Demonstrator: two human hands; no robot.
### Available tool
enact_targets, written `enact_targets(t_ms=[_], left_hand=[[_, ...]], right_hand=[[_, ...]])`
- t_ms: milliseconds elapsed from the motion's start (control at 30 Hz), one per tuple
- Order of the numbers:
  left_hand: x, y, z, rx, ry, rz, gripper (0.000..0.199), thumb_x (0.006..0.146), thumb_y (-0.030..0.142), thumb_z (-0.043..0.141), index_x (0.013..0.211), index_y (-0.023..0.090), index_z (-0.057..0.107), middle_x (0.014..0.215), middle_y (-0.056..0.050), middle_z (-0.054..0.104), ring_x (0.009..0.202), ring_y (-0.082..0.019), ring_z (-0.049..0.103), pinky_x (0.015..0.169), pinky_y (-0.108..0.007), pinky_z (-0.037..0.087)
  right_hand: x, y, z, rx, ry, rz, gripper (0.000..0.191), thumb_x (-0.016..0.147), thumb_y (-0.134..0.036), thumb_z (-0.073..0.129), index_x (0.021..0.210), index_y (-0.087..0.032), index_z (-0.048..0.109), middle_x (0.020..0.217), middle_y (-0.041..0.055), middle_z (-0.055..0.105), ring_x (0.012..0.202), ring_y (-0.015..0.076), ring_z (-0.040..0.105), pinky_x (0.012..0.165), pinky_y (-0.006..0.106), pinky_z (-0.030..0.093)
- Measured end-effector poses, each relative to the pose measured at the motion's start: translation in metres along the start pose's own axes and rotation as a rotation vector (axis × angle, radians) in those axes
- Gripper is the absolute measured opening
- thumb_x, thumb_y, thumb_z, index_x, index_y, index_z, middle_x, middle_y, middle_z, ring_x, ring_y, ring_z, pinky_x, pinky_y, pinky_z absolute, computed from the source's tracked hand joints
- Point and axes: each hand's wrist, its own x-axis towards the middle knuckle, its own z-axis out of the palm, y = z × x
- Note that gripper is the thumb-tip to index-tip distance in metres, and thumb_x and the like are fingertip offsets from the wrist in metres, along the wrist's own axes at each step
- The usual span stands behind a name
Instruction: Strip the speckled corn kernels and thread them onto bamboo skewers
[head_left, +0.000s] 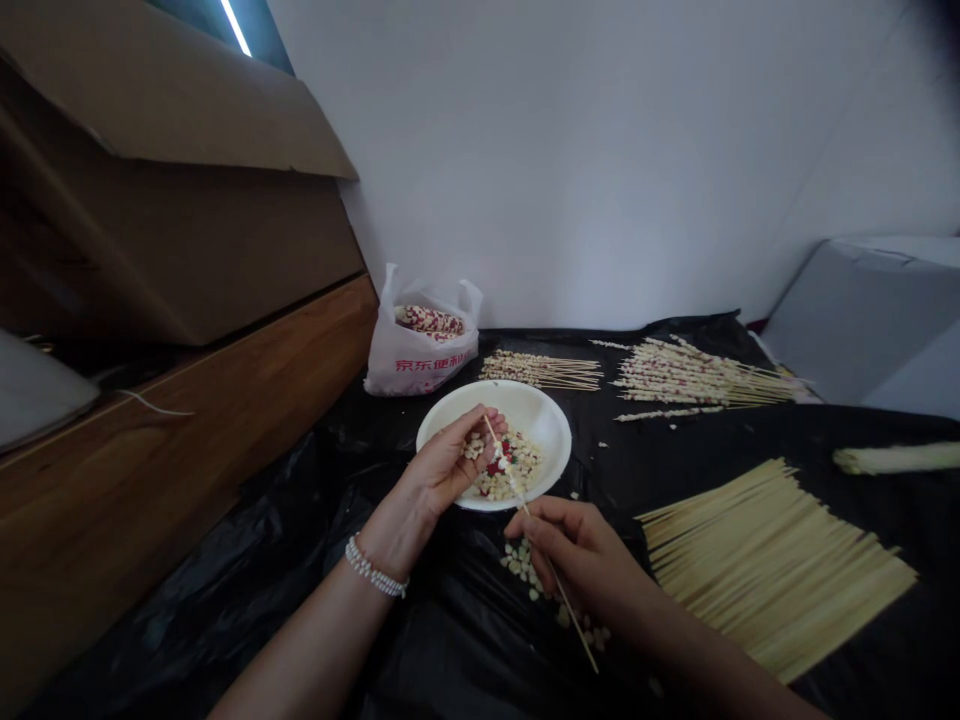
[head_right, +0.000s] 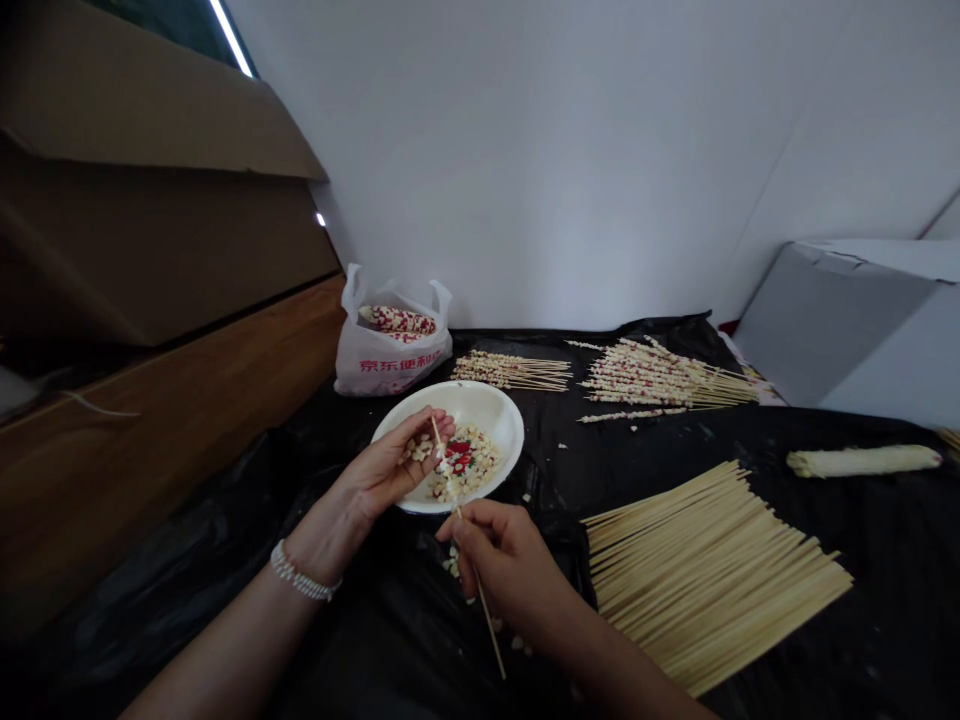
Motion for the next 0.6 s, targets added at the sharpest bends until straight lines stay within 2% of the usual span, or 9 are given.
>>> enact_targets(t_ms=[200, 333, 467, 533, 600], left_hand=[[-0.003, -0.007, -0.002, 0.146, -0.121, -0.04, 0.007, 0.079, 0.013, 0.07, 0.086, 0.011, 0.071, 0.083, -0.01, 0.073, 0.069, -0.015, 0.069, 0.059, -0.02, 0.057], [-0.002, -0.01, -0.002, 0.018, -0.154, -0.06, 0.01, 0.082, 0.006, 0.063, 0.09, 0.007, 0.069, 0.085, -0.01, 0.073, 0.075, -0.015, 0.07, 0.069, -0.022, 0.058], [0.0, -0.006, -0.006, -0.073, -0.157, -0.115, 0.041, 0.077, -0.013, 0.044, 0.108, 0.004, 0.065, 0.099, -0.013, 0.072, 0.091, -0.018, 0.071, 0.084, -0.024, 0.057], [-0.001, -0.003, -0.007, -0.07, -0.119, -0.116, 0.052, 0.075, -0.017, 0.039, 0.118, 0.002, 0.061, 0.106, -0.015, 0.071, 0.097, -0.019, 0.07, 0.086, -0.024, 0.057], [-0.004, -0.001, -0.006, -0.061, -0.087, -0.11, 0.055, 0.075, -0.016, 0.039, 0.124, 0.002, 0.058, 0.108, -0.017, 0.07, 0.098, -0.019, 0.07, 0.084, -0.022, 0.057]], right_hand=[[0.003, -0.005, -0.006, 0.0, 0.049, -0.025, 0.034, 0.084, -0.049, 0.055, 0.086, -0.016, 0.062, 0.042, -0.0089, 0.048, 0.032, 0.0058, 0.032, 0.036, 0.019, 0.022], [0.003, -0.01, -0.01, 0.018, 0.07, -0.021, 0.036, 0.082, -0.051, 0.058, 0.085, -0.016, 0.062, 0.042, -0.0091, 0.048, 0.031, 0.005, 0.03, 0.035, 0.02, 0.019], [0.004, -0.012, -0.011, 0.048, 0.087, -0.017, 0.036, 0.08, -0.052, 0.06, 0.082, -0.016, 0.061, 0.042, -0.0087, 0.049, 0.031, 0.0042, 0.029, 0.035, 0.019, 0.016], [0.004, -0.012, -0.01, 0.04, 0.077, -0.008, 0.036, 0.08, -0.053, 0.06, 0.082, -0.016, 0.061, 0.042, -0.0088, 0.049, 0.031, 0.0042, 0.03, 0.035, 0.019, 0.017], [0.003, -0.012, -0.009, 0.023, 0.065, 0.001, 0.037, 0.08, -0.053, 0.059, 0.082, -0.016, 0.061, 0.042, -0.0088, 0.049, 0.03, 0.0044, 0.03, 0.034, 0.019, 0.018]])
